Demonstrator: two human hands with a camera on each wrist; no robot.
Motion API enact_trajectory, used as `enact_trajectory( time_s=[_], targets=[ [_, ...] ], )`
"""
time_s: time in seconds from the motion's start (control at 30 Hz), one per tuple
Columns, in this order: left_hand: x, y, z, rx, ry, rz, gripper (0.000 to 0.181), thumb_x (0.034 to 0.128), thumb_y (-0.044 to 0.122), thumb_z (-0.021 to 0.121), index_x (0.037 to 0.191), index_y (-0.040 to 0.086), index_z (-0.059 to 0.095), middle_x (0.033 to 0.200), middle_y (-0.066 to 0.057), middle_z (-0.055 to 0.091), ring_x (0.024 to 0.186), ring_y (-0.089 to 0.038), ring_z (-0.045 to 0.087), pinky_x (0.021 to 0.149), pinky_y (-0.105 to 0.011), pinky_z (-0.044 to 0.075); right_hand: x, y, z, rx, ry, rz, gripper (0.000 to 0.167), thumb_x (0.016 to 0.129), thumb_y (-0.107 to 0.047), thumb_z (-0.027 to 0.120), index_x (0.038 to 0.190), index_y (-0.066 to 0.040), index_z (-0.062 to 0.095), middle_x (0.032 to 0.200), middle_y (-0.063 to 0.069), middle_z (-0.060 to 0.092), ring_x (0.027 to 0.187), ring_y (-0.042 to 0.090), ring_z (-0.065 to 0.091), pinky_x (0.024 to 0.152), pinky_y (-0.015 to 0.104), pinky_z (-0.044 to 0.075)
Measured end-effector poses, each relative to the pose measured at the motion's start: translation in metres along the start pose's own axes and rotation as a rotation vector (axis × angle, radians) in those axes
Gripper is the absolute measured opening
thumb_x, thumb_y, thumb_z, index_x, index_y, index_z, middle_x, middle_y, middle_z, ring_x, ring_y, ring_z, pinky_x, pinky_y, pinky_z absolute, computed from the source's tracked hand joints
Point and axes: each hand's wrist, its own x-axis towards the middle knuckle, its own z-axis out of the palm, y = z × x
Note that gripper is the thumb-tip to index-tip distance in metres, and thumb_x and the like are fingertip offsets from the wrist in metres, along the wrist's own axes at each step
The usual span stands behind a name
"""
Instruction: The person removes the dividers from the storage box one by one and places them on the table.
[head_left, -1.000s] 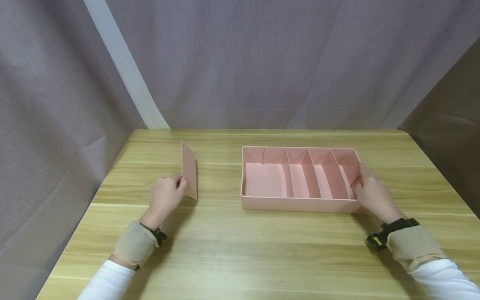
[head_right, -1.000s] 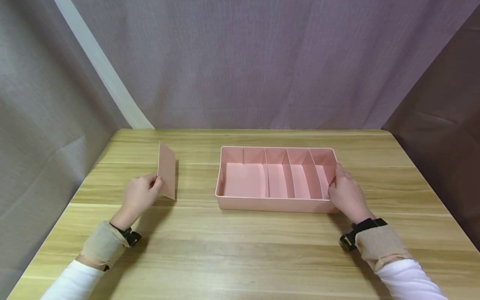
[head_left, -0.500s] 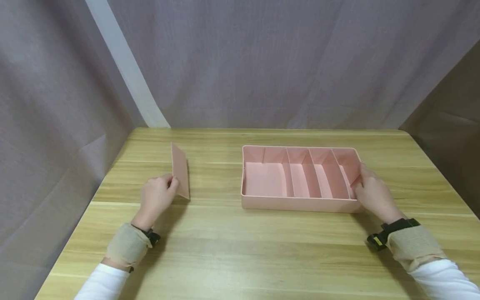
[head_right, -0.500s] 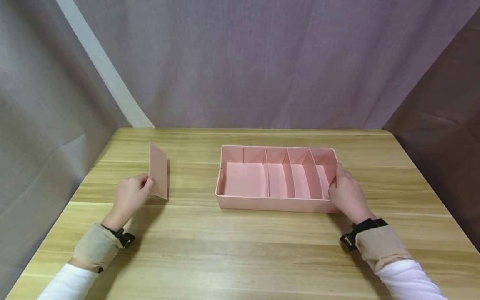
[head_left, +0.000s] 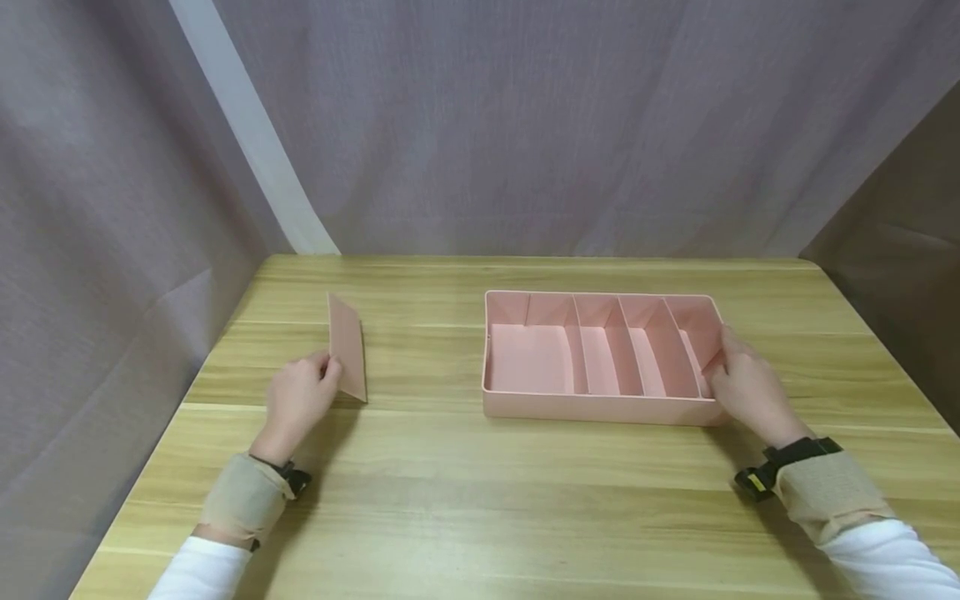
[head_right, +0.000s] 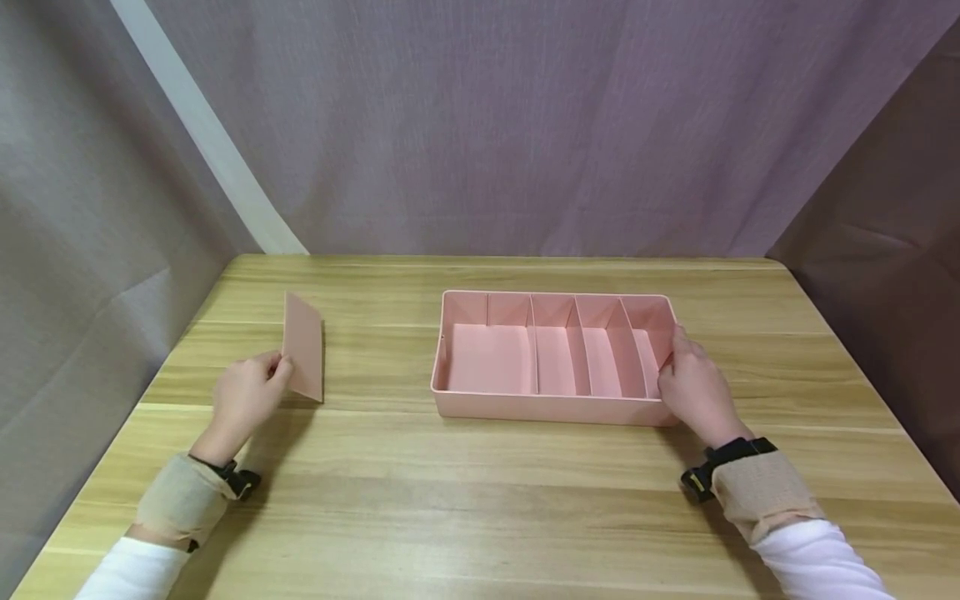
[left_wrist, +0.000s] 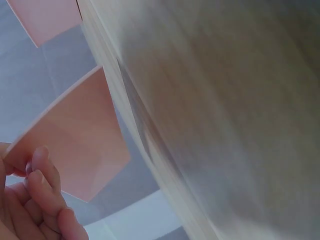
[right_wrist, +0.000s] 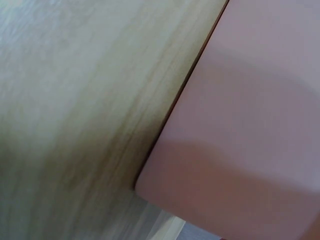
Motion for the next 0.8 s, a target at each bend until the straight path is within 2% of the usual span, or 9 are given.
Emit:
enact_trajectory(
  time_s=[0.43, 0.8],
  targets=[
    [-0.002, -0.015, -0.006, 0.03, -0.02, -0.042, 0.038, 0.0903, 0.023, 0.034, 0.054, 0.012, 0.035, 0.045, 0.0, 0.034, 0.041, -0.014, 0.031, 0.039, -0.026, 0.023, 0.0, 0.001, -0.001, 0.002, -0.008, 0.0, 0.058, 0.084, -0.003, 0.035, 0.136, 0.01, 0.011, 0.122, 0.041, 0.033, 0.108, 0.055, 0.035, 0.084, 0.063, 0.03],
    [-0.002, -0.024, -0.019, 0.083, -0.14, -0.129, 0.04, 0.0917, 0.029, 0.029, 0.056, 0.012, 0.038, 0.05, -0.003, 0.041, 0.046, -0.018, 0.039, 0.042, -0.028, 0.026, 0.0, 0.001, -0.001, 0.008, -0.022, 0.006, 0.058, 0.085, -0.003, 0.035, 0.135, 0.011, 0.009, 0.122, 0.042, 0.032, 0.109, 0.055, 0.035, 0.084, 0.063, 0.03]
  ],
)
